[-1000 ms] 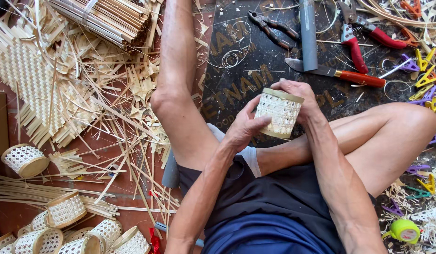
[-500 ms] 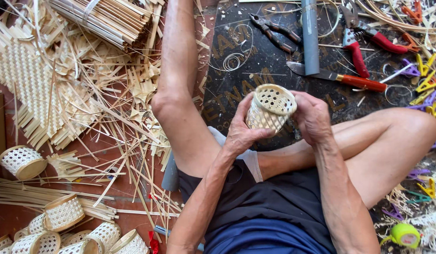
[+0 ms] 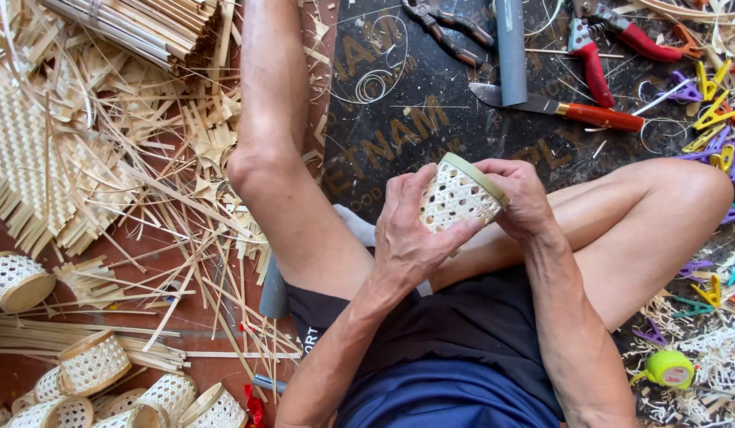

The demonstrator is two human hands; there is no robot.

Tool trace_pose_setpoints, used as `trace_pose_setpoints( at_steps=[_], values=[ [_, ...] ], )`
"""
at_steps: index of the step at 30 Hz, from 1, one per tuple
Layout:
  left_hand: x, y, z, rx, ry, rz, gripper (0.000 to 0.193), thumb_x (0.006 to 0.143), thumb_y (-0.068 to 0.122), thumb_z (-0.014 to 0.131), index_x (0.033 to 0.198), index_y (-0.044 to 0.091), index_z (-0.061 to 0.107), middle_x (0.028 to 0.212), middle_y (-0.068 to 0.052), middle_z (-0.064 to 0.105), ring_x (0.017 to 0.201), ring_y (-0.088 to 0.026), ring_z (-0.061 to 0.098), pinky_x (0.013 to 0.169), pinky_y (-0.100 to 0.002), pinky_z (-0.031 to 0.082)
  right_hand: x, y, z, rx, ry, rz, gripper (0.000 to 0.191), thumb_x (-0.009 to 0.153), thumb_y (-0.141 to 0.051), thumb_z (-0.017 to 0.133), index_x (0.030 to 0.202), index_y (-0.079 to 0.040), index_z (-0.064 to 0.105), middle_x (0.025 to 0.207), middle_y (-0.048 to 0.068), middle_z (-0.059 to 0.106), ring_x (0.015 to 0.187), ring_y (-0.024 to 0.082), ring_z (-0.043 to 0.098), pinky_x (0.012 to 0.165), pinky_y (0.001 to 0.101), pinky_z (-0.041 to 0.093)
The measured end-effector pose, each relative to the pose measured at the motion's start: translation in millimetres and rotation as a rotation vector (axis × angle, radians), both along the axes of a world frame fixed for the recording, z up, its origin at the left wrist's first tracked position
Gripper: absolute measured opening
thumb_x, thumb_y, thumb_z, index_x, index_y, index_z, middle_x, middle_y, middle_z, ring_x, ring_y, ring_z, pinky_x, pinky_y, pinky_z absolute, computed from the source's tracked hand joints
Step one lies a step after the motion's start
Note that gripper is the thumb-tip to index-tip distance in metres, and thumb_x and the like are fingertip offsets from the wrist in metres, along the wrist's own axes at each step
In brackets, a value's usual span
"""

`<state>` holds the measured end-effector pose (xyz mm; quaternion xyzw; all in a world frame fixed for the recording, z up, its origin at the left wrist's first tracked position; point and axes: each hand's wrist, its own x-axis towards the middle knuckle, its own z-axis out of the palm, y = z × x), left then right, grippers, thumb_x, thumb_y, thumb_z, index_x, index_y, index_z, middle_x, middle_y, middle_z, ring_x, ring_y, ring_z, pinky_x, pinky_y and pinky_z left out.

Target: The person sits on the floor weaving small openwork bamboo baskets. They fold and tuck bamboo strips around a woven basket body, fit a round woven lid onto a basket, use pliers to trim and secure a bamboo strip, and press the lid and rim into place, with finished baskets accumulating beside them.

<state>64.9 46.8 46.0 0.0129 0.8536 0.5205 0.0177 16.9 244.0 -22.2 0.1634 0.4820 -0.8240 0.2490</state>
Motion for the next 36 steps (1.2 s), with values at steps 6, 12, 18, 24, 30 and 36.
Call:
trace_pose_setpoints(
  at_steps=[6,12,18,24,30,36],
  values=[
    [-1,-15,-1,-0.067,0.207,-0.045,0.078,0.072,0.032,0.089,0.137,0.005,0.057,0.133,-0.018,0.058,0.119,-0.034,0.063,0.098,-0.043,0.054,9,-2,11,0.287,0.240,-0.068,0.022,0.096,0.000,0.064,0.115,0.008,0.072,0.102,0.012,0.075,0.088,0.016,0.072,0.079,0.0282,0.059],
    [-3,-35,-57,0.399,-0.149,0.028,0.038,0.099,0.020,0.070,0.133,0.002,0.070,0.135,-0.009,0.061,0.112,-0.018,0.062,0.086,-0.029,0.053,25,-17,27,1.165,0.854,-0.137,0.022,0.098,0.002,0.068,0.119,0.002,0.072,0.109,0.016,0.071,0.090,0.022,0.069,0.078,0.0330,0.056],
    [2,-29,-84,0.258,-0.216,0.157,0.033,0.092,0.018,0.076,0.120,0.000,0.074,0.098,-0.005,0.064,0.075,-0.009,0.064,0.068,-0.023,0.054,39,-33,17,1.159,0.837,0.012,0.019,0.096,-0.002,0.073,0.115,0.003,0.072,0.106,0.016,0.071,0.090,0.024,0.071,0.078,0.0335,0.057],
    [-1,-33,-88,0.396,-0.266,0.191,0.034,0.090,0.013,0.078,0.118,-0.004,0.074,0.088,-0.003,0.061,0.071,-0.009,0.063,0.063,-0.024,0.055,31,-9,3,0.789,0.581,0.065,0.017,0.103,-0.004,0.068,0.117,0.005,0.073,0.105,0.009,0.071,0.087,0.014,0.068,0.076,0.0272,0.055],
    [-2,-39,-102,0.747,-0.495,0.195,0.039,0.091,0.007,0.077,0.125,-0.007,0.067,0.084,-0.003,0.068,0.070,-0.008,0.066,0.061,-0.023,0.058,28,-2,-10,0.529,0.298,0.048,0.017,0.103,-0.009,0.066,0.115,0.003,0.073,0.089,0.003,0.071,0.076,0.007,0.066,0.070,0.0232,0.057],
    [-5,-43,-95,0.959,-0.596,0.198,0.036,0.090,0.010,0.077,0.120,-0.007,0.067,0.081,-0.007,0.072,0.063,-0.011,0.069,0.055,-0.026,0.059,25,-5,-16,0.429,0.210,-0.040,0.017,0.104,-0.011,0.065,0.111,0.002,0.073,0.088,0.002,0.072,0.071,0.006,0.066,0.064,0.0224,0.056]
  ],
)
